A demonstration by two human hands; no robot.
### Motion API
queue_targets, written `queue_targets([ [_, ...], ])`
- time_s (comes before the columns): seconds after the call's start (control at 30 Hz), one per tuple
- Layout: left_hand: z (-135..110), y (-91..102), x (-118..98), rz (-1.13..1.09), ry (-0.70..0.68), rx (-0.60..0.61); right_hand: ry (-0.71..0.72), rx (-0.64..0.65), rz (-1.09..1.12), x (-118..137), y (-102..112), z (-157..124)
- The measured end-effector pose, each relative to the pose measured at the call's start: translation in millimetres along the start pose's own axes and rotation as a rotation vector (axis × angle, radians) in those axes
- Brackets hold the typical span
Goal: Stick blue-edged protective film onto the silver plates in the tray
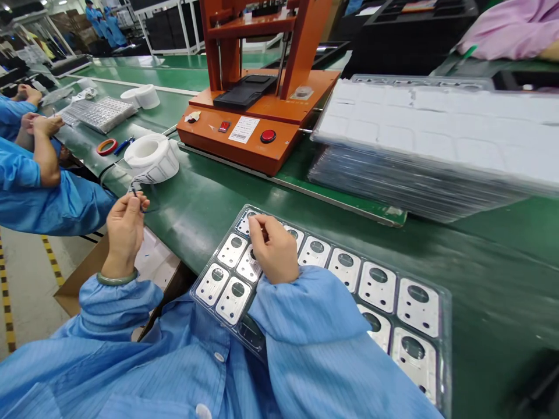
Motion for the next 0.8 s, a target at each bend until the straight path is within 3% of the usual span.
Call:
queue_targets([
  [0.1,-26.8,-45.3,14.2,-0.110,0.177,0.212,0.123,0.019,-0.018,15.5,1.5,-4.3],
  [0.23,-53.7,-87.4,29.9,-0.095,0.303,0.434,0.004,0.137,0.124,17.2,0.8,-6.5],
  [0.37,-72.1,-111.5,37.6,-0.084,0.354,0.553,-0.181,0.205,0.288,12.0,0.3,-10.0],
  [0.5,-83.1,-123.1,39.4,-0.063,0.376,0.634,-0.340,0.259,0.422,8.9,-2.2,-14.4],
  [0.6,-79.6,-122.5,35.0,0.074,0.248,0.648,-0.343,0.229,0.413,9.1,1.6,-14.1],
  [0.73,-69.6,-119.6,23.5,0.463,-0.153,0.649,-0.229,0.128,0.262,12.8,16.2,-10.2],
  [0.8,-65.7,-118.4,27.7,0.530,-0.140,0.633,-0.196,0.081,0.187,15.4,26.1,-8.8],
])
Point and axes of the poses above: each hand's wrist, its own z-axis towards the middle knuckle, its own y-axis out of the back of the hand, x = y × z, the point moved 6 cm from there along z, towards the middle knuckle, and after that the axes turned 1 degree about -y, right-handed, at the moved point
